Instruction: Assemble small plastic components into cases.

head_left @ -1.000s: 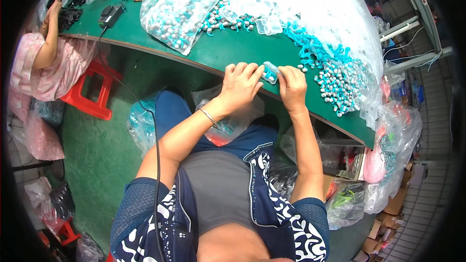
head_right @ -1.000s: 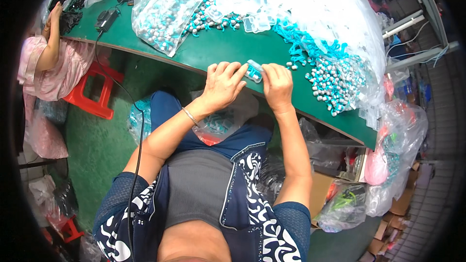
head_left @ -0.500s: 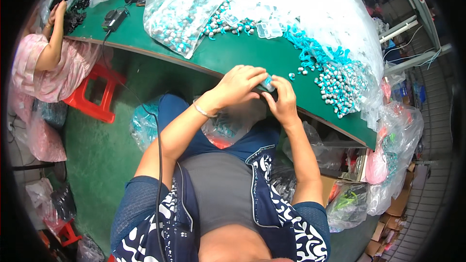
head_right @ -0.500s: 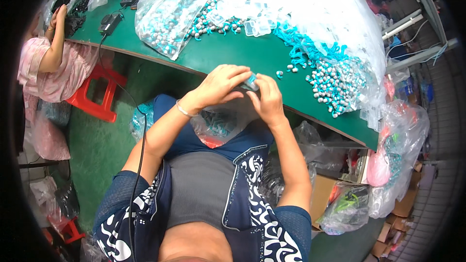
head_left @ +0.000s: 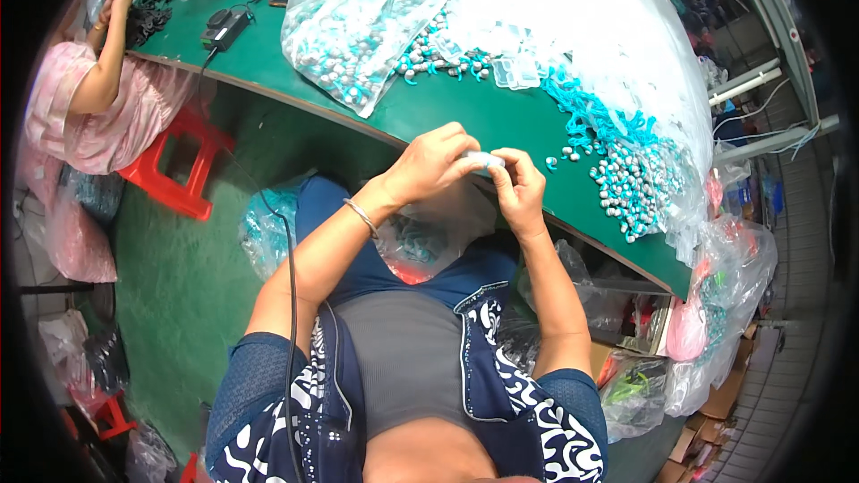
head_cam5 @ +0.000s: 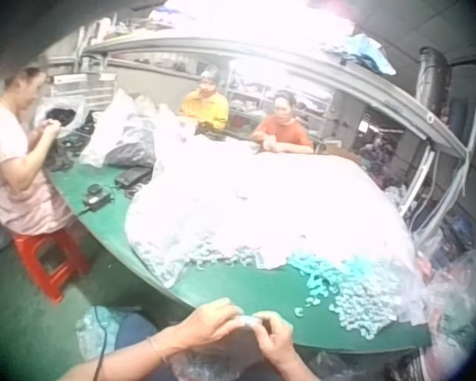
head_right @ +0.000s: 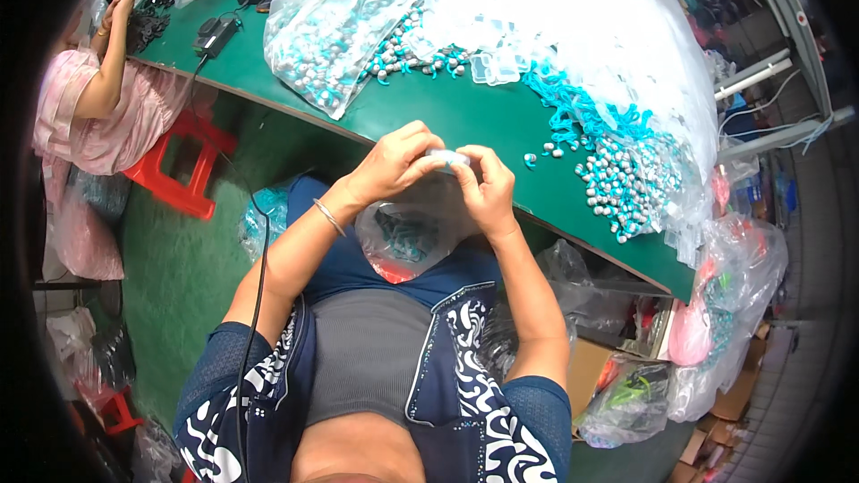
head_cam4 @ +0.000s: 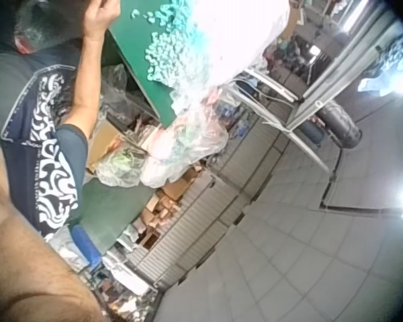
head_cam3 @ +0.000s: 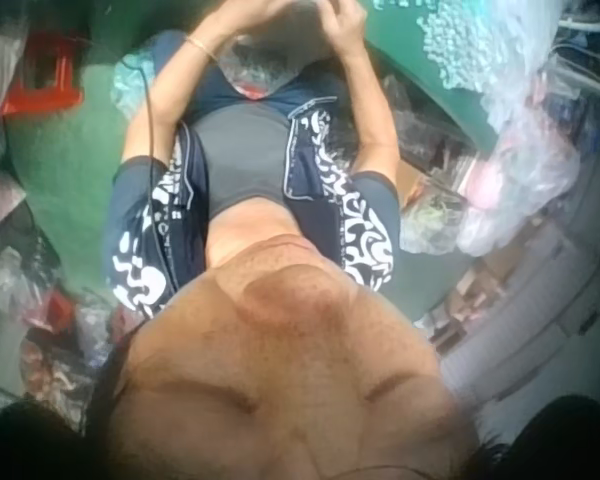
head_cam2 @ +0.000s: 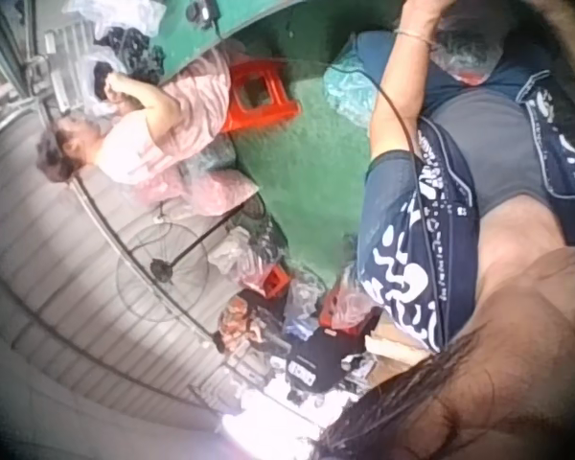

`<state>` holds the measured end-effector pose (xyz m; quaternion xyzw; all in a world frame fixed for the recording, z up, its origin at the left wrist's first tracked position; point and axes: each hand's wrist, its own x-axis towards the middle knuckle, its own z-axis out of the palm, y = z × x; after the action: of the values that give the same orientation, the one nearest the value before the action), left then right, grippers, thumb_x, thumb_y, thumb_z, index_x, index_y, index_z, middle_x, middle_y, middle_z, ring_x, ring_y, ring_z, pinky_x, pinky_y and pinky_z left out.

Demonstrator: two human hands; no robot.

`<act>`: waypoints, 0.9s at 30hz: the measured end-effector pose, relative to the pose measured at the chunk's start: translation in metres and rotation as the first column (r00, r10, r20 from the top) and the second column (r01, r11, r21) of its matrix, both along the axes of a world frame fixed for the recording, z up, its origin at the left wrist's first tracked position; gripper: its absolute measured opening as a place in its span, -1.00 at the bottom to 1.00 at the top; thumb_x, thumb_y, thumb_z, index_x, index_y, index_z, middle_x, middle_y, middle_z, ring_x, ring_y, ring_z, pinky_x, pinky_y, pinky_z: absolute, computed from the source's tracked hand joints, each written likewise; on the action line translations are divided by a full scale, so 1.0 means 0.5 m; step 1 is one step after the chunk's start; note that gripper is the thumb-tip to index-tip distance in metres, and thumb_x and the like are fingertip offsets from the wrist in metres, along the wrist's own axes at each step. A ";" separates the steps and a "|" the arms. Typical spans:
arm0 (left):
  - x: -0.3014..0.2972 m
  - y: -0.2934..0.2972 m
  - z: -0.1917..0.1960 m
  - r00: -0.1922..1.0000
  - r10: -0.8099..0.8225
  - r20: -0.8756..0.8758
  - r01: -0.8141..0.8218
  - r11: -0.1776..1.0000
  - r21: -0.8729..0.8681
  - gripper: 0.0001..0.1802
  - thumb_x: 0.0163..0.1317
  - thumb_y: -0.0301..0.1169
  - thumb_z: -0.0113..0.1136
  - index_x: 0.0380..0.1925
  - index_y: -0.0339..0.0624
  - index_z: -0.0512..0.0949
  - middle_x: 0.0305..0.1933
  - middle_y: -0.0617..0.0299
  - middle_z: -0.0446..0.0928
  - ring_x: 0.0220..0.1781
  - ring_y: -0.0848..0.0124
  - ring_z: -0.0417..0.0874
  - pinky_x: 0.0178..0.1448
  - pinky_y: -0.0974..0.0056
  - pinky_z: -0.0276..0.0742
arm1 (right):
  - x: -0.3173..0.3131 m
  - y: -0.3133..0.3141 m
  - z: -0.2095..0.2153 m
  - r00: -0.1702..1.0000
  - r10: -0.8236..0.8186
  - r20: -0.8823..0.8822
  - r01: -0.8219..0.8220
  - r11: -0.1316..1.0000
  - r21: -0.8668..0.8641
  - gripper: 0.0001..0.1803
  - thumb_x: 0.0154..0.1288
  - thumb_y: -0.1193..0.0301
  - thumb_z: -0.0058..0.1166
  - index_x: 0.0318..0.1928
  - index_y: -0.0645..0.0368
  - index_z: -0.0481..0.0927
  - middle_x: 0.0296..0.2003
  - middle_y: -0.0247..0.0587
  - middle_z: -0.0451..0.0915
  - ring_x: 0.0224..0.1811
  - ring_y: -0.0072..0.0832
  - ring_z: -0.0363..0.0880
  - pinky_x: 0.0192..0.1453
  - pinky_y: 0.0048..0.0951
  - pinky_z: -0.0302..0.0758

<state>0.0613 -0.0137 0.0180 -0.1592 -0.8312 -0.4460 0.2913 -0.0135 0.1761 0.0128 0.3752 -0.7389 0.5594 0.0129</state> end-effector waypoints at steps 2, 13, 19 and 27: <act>0.001 -0.003 0.013 0.999 0.024 0.027 -0.026 0.998 0.061 -0.79 0.26 -0.37 0.28 -0.19 -0.26 0.59 -0.38 0.10 0.44 -0.36 0.20 0.54 -0.27 0.20 0.50 | -0.018 -0.016 0.014 0.991 0.033 -0.131 -0.033 0.999 0.004 -0.77 0.27 0.44 0.26 -0.12 0.30 0.60 -0.25 -0.11 0.66 -0.27 -0.39 0.65 -0.14 -0.44 0.56; 0.003 -0.022 -0.004 0.998 0.047 0.045 -0.051 0.995 0.085 -0.82 0.25 -0.37 0.28 -0.25 -0.26 0.62 -0.35 0.11 0.48 -0.42 0.22 0.54 -0.33 0.22 0.48 | -0.019 -0.044 0.069 0.982 0.183 -0.037 -0.176 0.973 0.149 -0.86 0.32 0.47 0.15 -0.19 0.29 0.65 -0.28 -0.15 0.67 -0.27 -0.43 0.62 -0.14 -0.44 0.53; 0.039 0.018 -0.018 0.983 0.184 0.013 -0.184 0.981 0.054 -0.84 0.22 -0.37 0.30 -0.26 -0.22 0.63 -0.38 0.11 0.48 -0.39 0.20 0.58 -0.32 0.19 0.51 | -0.189 -0.176 0.057 0.888 0.135 -0.440 -0.054 0.980 0.193 -0.74 0.29 0.31 0.18 -0.10 0.19 0.62 -0.11 -0.08 0.63 -0.01 -0.12 0.56 0.12 -0.19 0.42; 0.096 0.074 -0.265 0.875 -0.005 0.485 0.179 0.933 -0.313 -0.64 0.22 -0.10 0.25 -0.32 -0.22 0.64 -0.28 0.05 0.51 -0.22 0.07 0.65 -0.15 0.03 0.60 | -0.254 -0.317 0.061 0.855 -0.135 -0.500 0.410 0.766 0.495 -0.15 0.03 0.14 0.39 0.35 0.02 0.34 0.15 -0.09 0.47 0.22 -0.17 0.39 0.27 0.06 0.28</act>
<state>0.1091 0.0231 -0.1145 -0.1340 -0.9339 -0.3305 0.0234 -0.1405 0.0177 0.0435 0.3612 -0.8997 0.1974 0.1453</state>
